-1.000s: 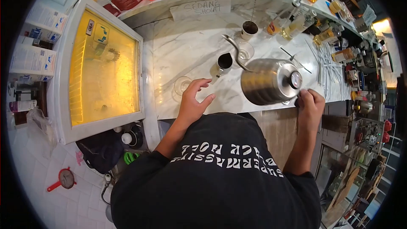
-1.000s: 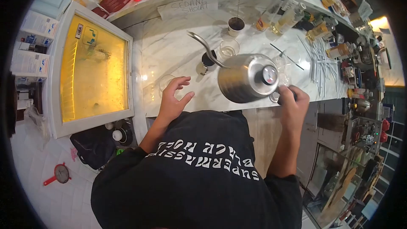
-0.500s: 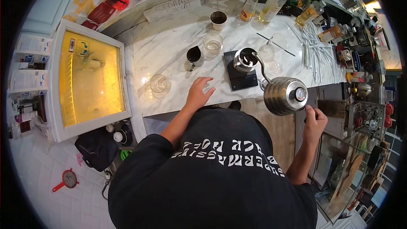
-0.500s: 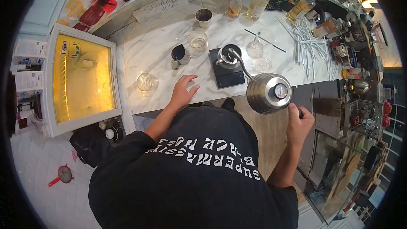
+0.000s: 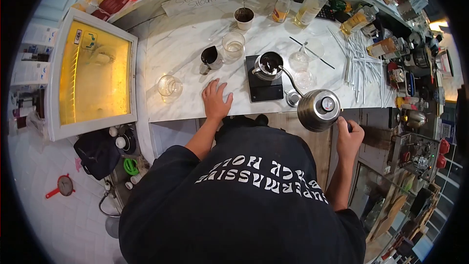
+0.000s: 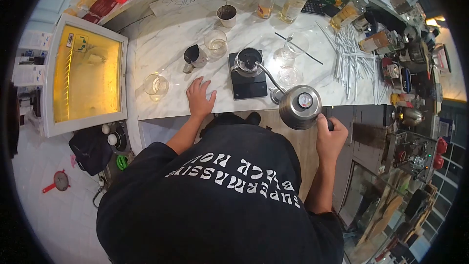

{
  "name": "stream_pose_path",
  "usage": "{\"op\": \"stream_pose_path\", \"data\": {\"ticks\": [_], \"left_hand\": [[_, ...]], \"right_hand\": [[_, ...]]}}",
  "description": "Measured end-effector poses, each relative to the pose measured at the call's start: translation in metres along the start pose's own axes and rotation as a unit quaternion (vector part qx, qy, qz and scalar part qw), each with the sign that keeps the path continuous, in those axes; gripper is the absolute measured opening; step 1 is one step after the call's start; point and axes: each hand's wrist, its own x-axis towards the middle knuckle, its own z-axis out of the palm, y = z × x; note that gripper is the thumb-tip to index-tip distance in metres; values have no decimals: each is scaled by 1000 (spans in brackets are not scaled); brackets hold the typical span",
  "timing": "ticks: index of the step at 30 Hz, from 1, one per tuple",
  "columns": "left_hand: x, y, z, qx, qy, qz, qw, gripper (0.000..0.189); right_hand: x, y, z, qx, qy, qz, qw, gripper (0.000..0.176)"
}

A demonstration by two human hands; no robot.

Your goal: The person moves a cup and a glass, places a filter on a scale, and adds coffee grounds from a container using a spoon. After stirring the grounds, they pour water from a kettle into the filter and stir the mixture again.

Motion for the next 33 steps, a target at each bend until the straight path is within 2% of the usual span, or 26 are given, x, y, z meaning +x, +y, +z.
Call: {"op": "stream_pose_path", "data": {"ticks": [13, 23, 33], "left_hand": [[3, -10, 3, 20, 68, -50, 996, 42], [8, -10, 0, 24, 67, -53, 996, 43], [5, -11, 1, 24, 63, -54, 996, 45]], "right_hand": [[17, -6, 1, -18, -3, -22, 1000, 40], [19, -12, 0, -49, 26, -63, 997, 40], [16, -8, 0, -41, -4, -37, 998, 39]]}}
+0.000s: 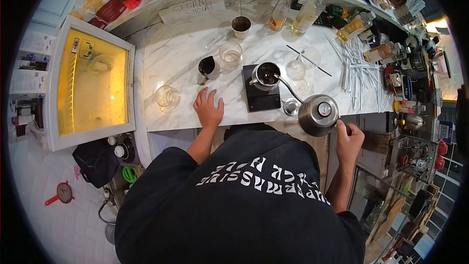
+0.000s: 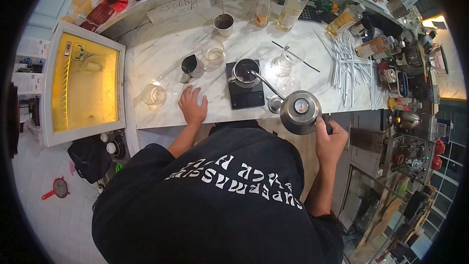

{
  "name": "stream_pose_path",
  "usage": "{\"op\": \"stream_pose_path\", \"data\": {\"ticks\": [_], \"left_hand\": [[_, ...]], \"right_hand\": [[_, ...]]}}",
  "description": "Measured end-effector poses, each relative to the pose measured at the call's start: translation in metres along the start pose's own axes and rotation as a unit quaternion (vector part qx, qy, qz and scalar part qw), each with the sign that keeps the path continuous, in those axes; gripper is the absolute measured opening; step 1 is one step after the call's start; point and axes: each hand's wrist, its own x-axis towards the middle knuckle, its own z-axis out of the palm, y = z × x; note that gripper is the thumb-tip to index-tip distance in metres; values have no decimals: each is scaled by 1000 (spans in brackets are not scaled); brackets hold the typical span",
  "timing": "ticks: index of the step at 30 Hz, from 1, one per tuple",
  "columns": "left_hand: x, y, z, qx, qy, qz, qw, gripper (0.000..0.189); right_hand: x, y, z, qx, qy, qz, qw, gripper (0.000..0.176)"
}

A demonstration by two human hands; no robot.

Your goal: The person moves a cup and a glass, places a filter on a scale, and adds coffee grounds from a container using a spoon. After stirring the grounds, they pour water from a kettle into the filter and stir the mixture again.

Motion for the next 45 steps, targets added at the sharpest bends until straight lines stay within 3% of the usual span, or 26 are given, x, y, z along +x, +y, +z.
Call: {"op": "stream_pose_path", "data": {"ticks": [45], "left_hand": [[1, 1, 2, 7, 9, -18, 1000, 45]], "right_hand": [[9, -9, -6, 22, 19, -1, 1000, 40]]}}
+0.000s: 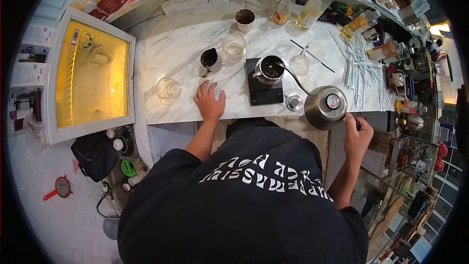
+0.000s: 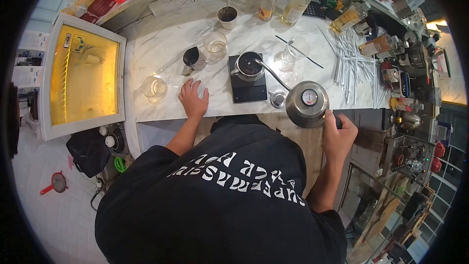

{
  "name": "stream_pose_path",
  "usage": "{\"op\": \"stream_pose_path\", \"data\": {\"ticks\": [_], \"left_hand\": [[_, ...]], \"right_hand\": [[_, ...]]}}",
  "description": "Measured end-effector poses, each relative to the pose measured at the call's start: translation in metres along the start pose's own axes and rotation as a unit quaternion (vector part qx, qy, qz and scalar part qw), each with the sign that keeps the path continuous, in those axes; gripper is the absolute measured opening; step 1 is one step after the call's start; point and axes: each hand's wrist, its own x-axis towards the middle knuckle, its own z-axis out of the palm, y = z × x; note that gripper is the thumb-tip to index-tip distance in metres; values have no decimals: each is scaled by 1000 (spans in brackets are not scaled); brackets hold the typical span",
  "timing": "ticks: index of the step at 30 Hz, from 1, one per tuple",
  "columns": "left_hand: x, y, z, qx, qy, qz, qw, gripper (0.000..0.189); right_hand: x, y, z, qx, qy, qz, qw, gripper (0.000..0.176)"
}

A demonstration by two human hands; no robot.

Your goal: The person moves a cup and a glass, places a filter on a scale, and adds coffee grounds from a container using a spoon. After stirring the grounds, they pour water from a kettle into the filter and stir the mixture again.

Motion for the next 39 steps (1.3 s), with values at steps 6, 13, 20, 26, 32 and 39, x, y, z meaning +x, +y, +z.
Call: {"op": "stream_pose_path", "data": {"ticks": [6, 13, 20, 26, 32, 39], "left_hand": [[1, 1, -1, -1, -1, 3, 1000, 46], [1, 1, -2, 4, -3, 7, 1000, 46], [1, 2, -2, 1, -3, 10, 1000, 47], [0, 1, -2, 1, 0, 13, 1000, 48], [0, 0, 0, 2, -1, 9, 1000, 48], [1, 0, 0, 7, -2, 8, 1000, 46]], "right_hand": [[-4, 7, -1, -3, 15, -8, 1000, 41], [-10, 3, -2, -7, 11, 3, 1000, 39], [-10, 1, 2, 32, -1, 11, 999, 39], [-6, -5, 1, 19, 5, 5, 1000, 39], [-5, 3, -3, 16, 5, 2, 1000, 41], [-7, 6, -5, 16, 2, 4, 1000, 42]]}}
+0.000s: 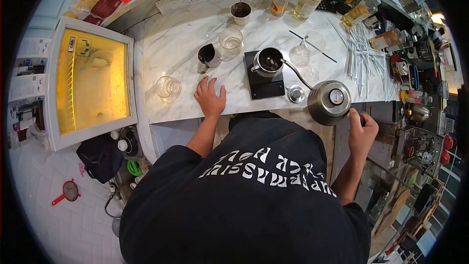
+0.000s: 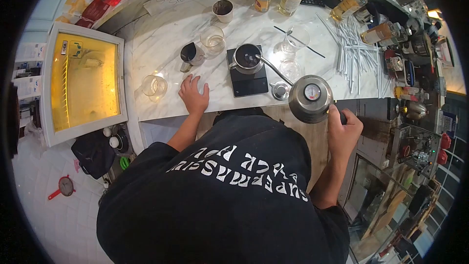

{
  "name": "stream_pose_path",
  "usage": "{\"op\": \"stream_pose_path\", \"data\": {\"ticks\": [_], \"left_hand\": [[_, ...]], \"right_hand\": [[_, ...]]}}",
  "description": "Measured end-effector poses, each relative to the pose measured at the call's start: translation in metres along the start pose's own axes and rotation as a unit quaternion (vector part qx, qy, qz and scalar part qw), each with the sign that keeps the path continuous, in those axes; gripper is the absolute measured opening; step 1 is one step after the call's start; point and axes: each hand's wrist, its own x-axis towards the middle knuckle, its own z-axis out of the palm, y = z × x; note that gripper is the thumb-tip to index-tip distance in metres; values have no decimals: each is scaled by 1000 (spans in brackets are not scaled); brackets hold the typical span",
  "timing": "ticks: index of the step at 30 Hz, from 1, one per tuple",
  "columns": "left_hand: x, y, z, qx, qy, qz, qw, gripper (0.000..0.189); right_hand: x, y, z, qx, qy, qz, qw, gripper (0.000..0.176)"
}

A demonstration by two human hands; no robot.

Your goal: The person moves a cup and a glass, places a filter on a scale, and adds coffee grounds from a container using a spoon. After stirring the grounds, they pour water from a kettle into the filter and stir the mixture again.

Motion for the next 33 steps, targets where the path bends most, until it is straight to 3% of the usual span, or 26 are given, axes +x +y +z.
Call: {"op": "stream_pose_path", "data": {"ticks": [33], "left_hand": [[0, -2, 3, 5, -1, 5, 1000, 48]], "right_hand": [[6, 8, -6, -9, -4, -14, 1000, 43]]}}
